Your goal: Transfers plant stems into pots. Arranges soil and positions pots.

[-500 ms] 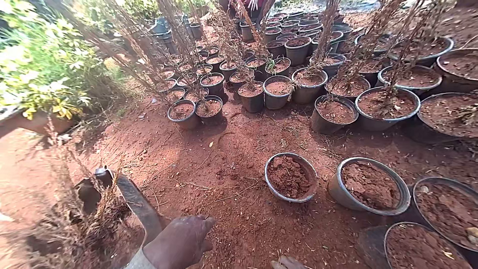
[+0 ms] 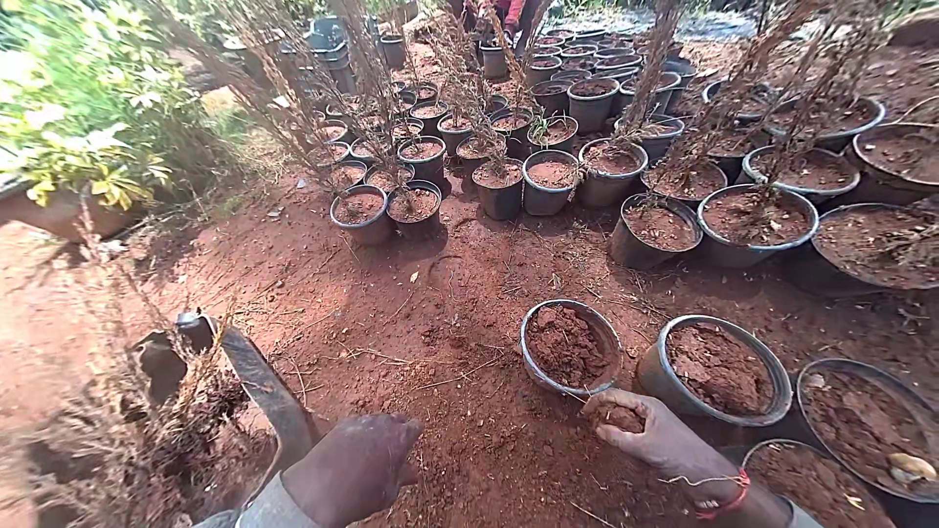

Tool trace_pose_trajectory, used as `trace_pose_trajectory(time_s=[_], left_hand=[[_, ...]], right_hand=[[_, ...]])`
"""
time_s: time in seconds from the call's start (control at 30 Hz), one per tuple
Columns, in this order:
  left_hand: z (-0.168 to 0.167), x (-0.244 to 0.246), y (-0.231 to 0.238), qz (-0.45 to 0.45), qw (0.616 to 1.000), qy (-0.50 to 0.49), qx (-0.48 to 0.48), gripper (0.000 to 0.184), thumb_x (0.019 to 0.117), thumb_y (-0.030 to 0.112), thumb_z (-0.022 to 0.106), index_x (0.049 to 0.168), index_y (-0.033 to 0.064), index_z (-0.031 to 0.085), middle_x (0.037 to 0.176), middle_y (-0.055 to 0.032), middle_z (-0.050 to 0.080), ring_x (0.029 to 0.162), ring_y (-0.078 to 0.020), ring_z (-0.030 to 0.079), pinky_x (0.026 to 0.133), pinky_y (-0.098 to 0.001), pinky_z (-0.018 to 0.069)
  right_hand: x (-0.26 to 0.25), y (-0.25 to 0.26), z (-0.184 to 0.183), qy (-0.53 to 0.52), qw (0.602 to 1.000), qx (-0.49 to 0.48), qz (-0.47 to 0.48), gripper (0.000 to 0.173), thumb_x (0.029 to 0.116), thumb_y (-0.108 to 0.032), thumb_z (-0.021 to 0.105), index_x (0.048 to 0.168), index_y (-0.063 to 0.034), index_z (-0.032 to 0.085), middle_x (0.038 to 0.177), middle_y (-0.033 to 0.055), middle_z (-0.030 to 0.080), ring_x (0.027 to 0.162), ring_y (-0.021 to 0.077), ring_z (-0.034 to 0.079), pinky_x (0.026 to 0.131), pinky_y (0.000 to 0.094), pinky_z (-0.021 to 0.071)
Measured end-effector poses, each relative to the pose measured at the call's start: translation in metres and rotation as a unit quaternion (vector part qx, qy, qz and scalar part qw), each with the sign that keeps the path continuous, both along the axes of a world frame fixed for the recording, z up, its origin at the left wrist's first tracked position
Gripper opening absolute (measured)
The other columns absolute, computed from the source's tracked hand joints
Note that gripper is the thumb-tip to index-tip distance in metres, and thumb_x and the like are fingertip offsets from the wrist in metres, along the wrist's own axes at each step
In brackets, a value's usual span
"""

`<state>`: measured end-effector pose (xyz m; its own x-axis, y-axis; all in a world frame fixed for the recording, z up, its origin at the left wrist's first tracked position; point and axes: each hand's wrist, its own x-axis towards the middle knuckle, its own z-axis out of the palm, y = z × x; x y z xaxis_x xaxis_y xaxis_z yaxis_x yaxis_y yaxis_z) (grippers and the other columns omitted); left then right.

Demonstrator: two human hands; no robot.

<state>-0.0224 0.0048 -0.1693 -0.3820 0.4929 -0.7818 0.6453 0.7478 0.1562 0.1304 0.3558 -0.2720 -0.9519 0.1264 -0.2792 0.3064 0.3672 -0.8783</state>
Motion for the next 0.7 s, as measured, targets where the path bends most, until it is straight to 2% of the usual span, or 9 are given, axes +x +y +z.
trace_pose_trajectory(time_s=[0.1,0.17,0.23,0.3,0.4,0.47,0.53,0.6,0.7], left_hand=[[0.0,0.0,0.002,0.001,1.0,-0.001,-0.003,0.055,0.1058,0.04,0.058,0.152,0.0103,0.05,0.142,-0.0221,0.06,0.128,-0.0434,0.06,0.102,-0.0654,0.0485],[0.0,0.0,0.003,0.0,1.0,0.0,-0.006,0.056,0.1059,0.04,0.057,0.153,0.0107,0.049,0.143,-0.0218,0.059,0.129,-0.0426,0.06,0.103,-0.0649,0.0484],[0.001,0.001,0.003,-0.001,1.0,-0.002,-0.007,0.056,0.1062,0.04,0.057,0.154,0.0113,0.047,0.145,-0.0215,0.058,0.13,-0.0427,0.059,0.104,-0.0653,0.0477],[0.0,0.001,0.0,0.0,1.0,-0.002,-0.001,0.056,0.1061,0.04,0.057,0.153,0.0112,0.048,0.144,-0.0222,0.059,0.129,-0.0436,0.059,0.103,-0.0657,0.0475],[-0.003,0.001,-0.006,-0.006,1.0,0.001,0.006,0.054,0.1058,0.04,0.058,0.151,0.0106,0.05,0.14,-0.0222,0.061,0.126,-0.0428,0.061,0.102,-0.064,0.049],[-0.004,0.0,-0.006,-0.007,1.0,0.0,0.0,0.053,0.106,0.041,0.057,0.149,0.0098,0.051,0.139,-0.0222,0.061,0.126,-0.0425,0.061,0.102,-0.0635,0.0489],[-0.004,0.0,-0.005,-0.011,1.0,0.001,-0.009,0.054,0.1063,0.041,0.056,0.15,0.0107,0.05,0.141,-0.0215,0.06,0.127,-0.0423,0.061,0.103,-0.0634,0.0489],[-0.004,0.003,-0.004,-0.015,1.0,0.002,-0.008,0.056,0.1065,0.041,0.056,0.152,0.011,0.048,0.144,-0.0215,0.058,0.129,-0.0423,0.059,0.103,-0.0635,0.0482],[-0.003,0.005,-0.003,-0.02,1.0,-0.002,-0.006,0.056,0.1063,0.04,0.057,0.153,0.0106,0.048,0.143,-0.022,0.058,0.13,-0.0426,0.058,0.104,-0.0631,0.048]], right_hand=[[-0.037,0.006,0.04,0.071,0.992,0.076,-0.066,0.033,0.0798,-0.028,0.079,0.112,-0.0225,0.075,0.106,-0.0049,0.075,0.084,0.0086,0.07,0.071,0.0305,0.0596],[-0.057,0.013,0.047,0.056,0.988,0.133,-0.051,0.053,0.0843,-0.046,0.077,0.133,-0.027,0.067,0.132,-0.0007,0.065,0.113,0.014,0.065,0.094,0.0423,0.0562],[-0.065,0.015,0.043,0.079,0.987,0.119,-0.066,0.05,0.0928,-0.037,0.073,0.14,-0.0213,0.064,0.14,0.0039,0.062,0.126,0.0174,0.061,0.105,0.0448,0.0516],[-0.056,0.011,0.034,0.133,0.978,0.082,-0.139,0.026,0.0989,-0.017,0.067,0.124,-0.0112,0.07,0.123,0.0051,0.072,0.106,0.018,0.071,0.092,0.0422,0.0602],[-0.025,0.013,0.004,0.141,0.971,0.076,-0.178,0.017,0.0962,-0.011,0.064,0.109,-0.0075,0.074,0.101,0.0045,0.077,0.083,0.0183,0.076,0.077,0.0398,0.0662],[-0.001,0.013,-0.019,0.072,0.978,0.134,-0.143,0.015,0.0951,-0.014,0.065,0.106,-0.0098,0.076,0.096,0.002,0.077,0.08,0.0147,0.075,0.076,0.0368,0.0652],[0.022,0.017,-0.047,-0.038,0.971,0.228,-0.059,0.022,0.0963,-0.015,0.062,0.111,-0.0106,0.078,0.108,0.0069,0.077,0.097,0.0217,0.074,0.091,0.0469,0.0592],[0.042,0.017,-0.067,-0.188,0.936,0.294,0.041,0.032,0.0962,-0.011,0.06,0.126,-0.0088,0.073,0.126,0.0168,0.07,0.119,0.0343,0.066,0.104,0.0559,0.0495],[0.067,0.004,-0.092,-0.349,0.867,0.33,0.129,0.056,0.0896,-0.012,0.07,0.144,-0.0058,0.058,0.143,0.0245,0.056,0.131,0.0418,0.057,0.108,0.0577,0.0466]])
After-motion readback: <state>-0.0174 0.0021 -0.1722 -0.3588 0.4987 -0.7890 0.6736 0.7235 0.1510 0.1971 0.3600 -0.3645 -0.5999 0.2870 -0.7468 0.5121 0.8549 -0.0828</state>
